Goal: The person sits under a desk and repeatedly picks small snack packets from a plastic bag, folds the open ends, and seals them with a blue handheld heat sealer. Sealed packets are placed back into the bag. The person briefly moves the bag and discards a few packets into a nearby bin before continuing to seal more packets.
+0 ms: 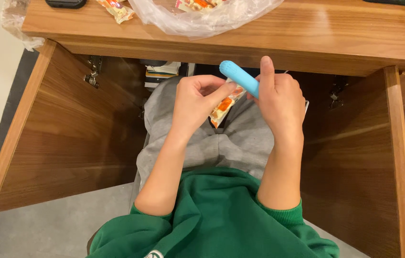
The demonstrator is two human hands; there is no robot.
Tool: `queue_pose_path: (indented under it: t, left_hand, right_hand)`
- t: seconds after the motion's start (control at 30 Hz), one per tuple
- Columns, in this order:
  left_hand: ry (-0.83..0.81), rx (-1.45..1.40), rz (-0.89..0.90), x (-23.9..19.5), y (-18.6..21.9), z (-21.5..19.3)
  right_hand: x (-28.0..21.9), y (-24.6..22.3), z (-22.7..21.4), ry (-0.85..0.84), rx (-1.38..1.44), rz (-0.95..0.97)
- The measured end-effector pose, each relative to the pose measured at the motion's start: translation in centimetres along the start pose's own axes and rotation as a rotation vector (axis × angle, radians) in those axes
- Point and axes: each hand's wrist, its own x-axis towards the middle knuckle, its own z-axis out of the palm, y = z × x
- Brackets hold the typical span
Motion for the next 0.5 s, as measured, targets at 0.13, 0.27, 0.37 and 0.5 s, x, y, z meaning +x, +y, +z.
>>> queue_pose_path:
  t: [0.13,0.27,0.37,0.5]
  left_hand:
    - [-0.006,-0.018,0.017,0.1,-0.2,-0.1]
    - [-0.013,-0.023,0.035,0.2,-0.2,-0.3]
    - [-0.026,-0.011,0.041,0.8,-1.5,-0.7]
    - [-0.019,-0.091,0.017,0.9,-1.8,-0.8]
  right_hand:
    - [0.1,0.1,0.1,0.007,0.001,-0.013]
    - [0.2,0.1,0.1,0.006,0.003,0.008]
    - [0.1,0.2,0.1,0.017,0.004,0.019]
    - [0.0,0.1,0.3,0.026,0.003,0.027]
